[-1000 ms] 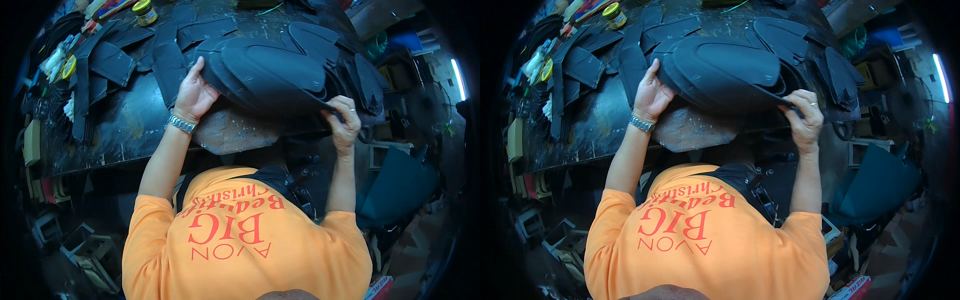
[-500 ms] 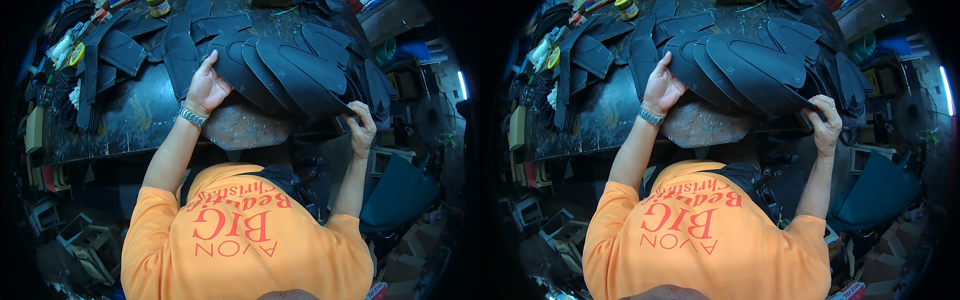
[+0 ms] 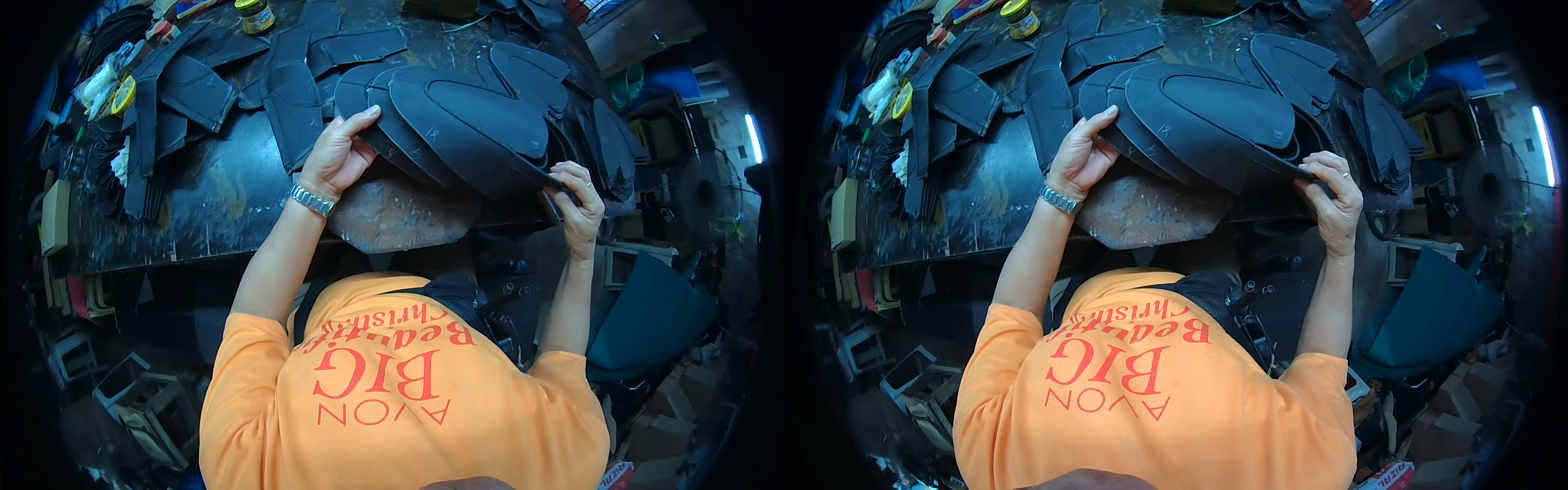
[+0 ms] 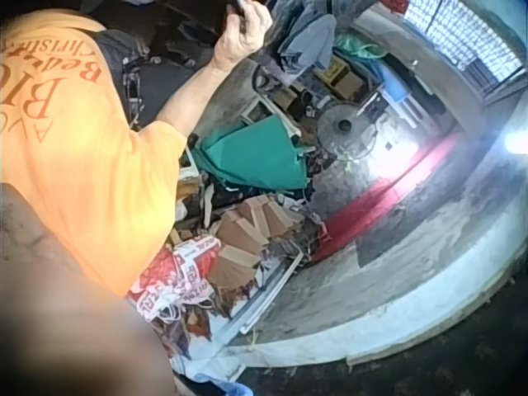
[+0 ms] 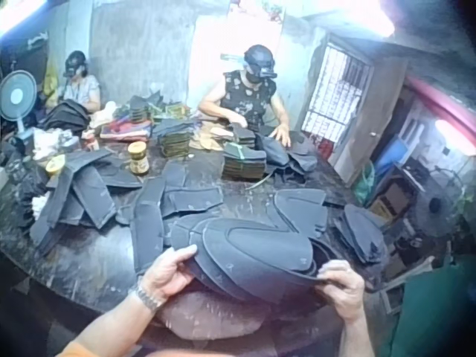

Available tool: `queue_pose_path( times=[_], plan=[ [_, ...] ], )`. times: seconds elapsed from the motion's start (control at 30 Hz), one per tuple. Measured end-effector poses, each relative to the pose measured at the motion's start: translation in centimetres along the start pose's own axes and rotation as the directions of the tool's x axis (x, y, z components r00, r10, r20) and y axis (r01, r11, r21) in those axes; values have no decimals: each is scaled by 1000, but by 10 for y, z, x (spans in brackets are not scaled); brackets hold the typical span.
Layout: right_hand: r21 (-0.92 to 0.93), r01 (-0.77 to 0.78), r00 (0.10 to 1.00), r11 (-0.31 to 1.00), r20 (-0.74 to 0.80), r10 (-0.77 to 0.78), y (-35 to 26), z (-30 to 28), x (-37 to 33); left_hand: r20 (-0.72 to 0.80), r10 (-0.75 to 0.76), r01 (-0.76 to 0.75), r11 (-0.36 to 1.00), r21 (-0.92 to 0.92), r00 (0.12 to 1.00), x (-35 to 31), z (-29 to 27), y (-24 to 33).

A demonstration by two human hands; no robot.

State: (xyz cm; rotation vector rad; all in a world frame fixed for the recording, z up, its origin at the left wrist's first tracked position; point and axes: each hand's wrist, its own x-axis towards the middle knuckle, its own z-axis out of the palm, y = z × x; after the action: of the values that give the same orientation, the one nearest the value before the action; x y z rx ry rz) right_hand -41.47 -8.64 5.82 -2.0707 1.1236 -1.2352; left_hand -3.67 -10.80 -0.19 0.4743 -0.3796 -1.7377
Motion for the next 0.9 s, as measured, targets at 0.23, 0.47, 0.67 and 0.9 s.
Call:
queue_pose_path(
  times=[0.23,0.47,0.67,0.9],
  plan=[
    [374,-45,979,926,-167,115,11,-22,-9,-11,26,-26,1000,6,1000,-3,9,0],
    [26,-28,993,999,-110,30,11,-29,-13,-41,1,0,999,35,999,-1,5,1],
    [58,-39,989,998,-139,47,13,-25,-12,-49,-5,6,1000,19,999,-1,3,1],
    [-86,19,998,996,-50,-23,10,-26,-14,-99,-3,2,1000,-3,995,2,-2,1]
  ],
)
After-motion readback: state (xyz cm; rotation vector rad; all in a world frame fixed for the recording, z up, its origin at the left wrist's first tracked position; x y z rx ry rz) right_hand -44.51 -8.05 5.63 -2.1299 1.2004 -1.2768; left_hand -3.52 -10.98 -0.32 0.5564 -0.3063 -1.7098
